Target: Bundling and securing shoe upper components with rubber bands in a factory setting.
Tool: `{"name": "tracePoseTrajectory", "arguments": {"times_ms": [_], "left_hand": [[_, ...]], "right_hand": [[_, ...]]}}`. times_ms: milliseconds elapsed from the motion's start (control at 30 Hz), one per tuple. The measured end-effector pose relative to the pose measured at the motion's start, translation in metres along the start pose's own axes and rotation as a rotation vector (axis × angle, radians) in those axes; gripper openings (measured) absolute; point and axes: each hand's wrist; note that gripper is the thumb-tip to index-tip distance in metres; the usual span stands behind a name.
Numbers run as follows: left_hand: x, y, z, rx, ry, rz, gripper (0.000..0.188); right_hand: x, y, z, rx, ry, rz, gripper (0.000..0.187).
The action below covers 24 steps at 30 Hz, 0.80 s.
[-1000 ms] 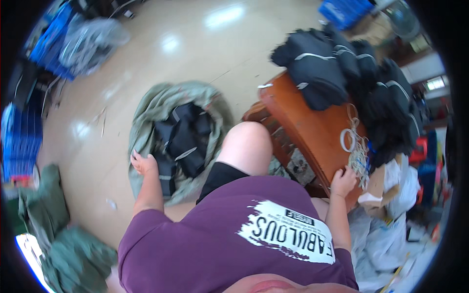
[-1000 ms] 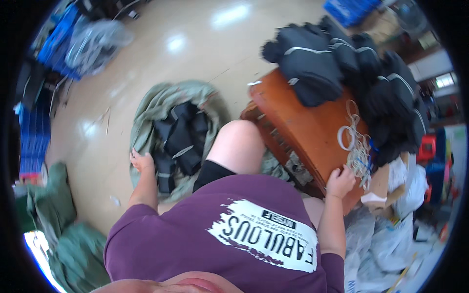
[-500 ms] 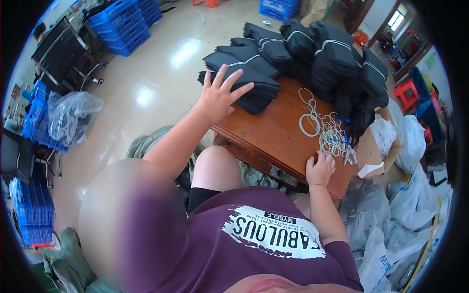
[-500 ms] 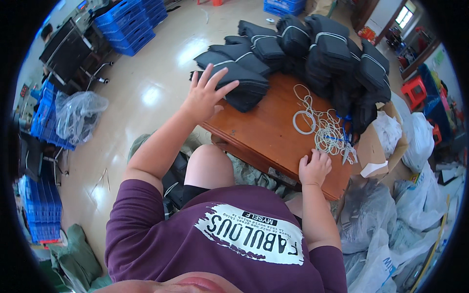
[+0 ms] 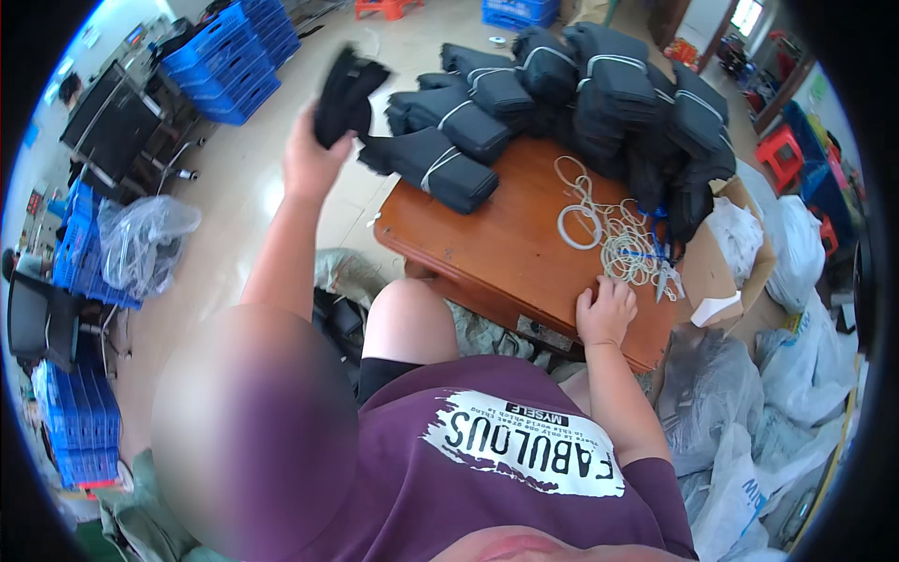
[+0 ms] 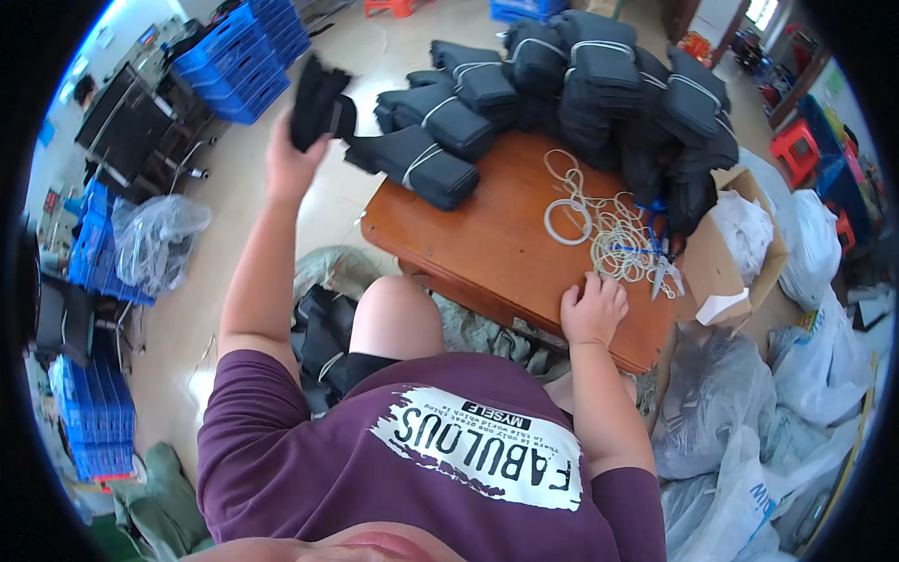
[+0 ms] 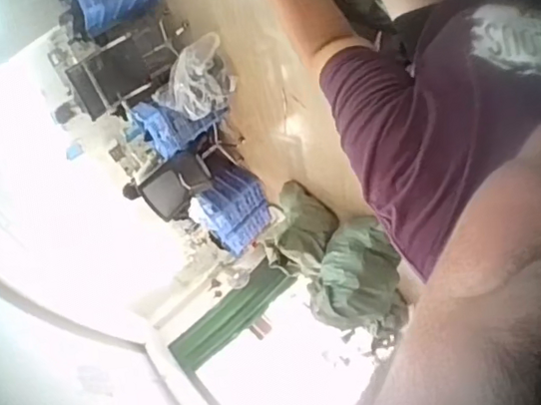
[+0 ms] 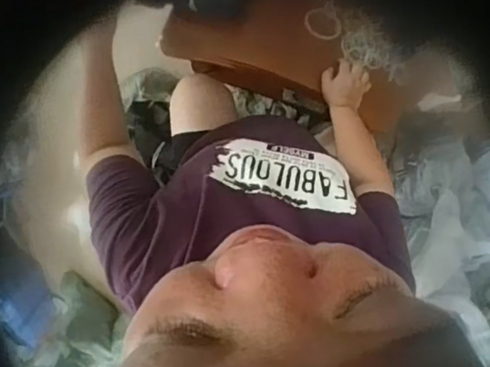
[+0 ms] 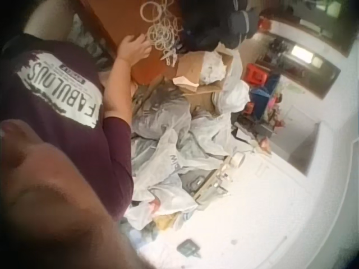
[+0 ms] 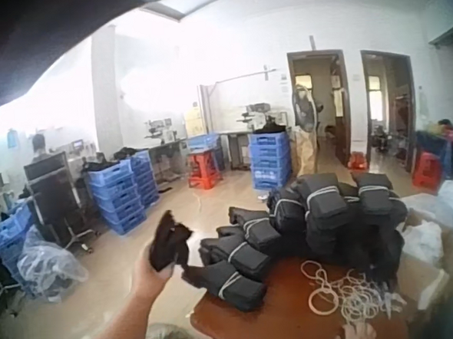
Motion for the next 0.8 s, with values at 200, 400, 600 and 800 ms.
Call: {"name": "tracePoseTrajectory", "arguments": {"times_ms": [200, 400, 600, 800], "left_hand": [[0.057, -0.141, -0.088, -0.233, -0.125, 0.307, 0.071], [0.175, -0.246, -0.186, -0.514, -0.319, 0.241, 0.072], [0.317, -0.238, -0.247, -0.625, -0.404, 0.135, 0.075], [0.39, -0.179, -0.248, -0.771, -1.334, -0.076, 0.067]], "right_hand": [[-0.002, 0.0, 0.013, 0.15, -0.056, 0.044, 0.03], [-0.003, 0.009, 0.022, 0.184, -0.118, 0.002, 0.032], [0.0, 0.012, 0.03, 0.225, -0.145, -0.028, 0.031], [-0.002, 0.012, 0.029, 0.244, -0.11, -0.041, 0.032]]}}
Point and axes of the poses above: each hand's wrist, its own x-axis away from the middle knuckle, its own y-axis out of the palm, z = x × y, and after that the axes turned 14 degrees about -y, right-handed
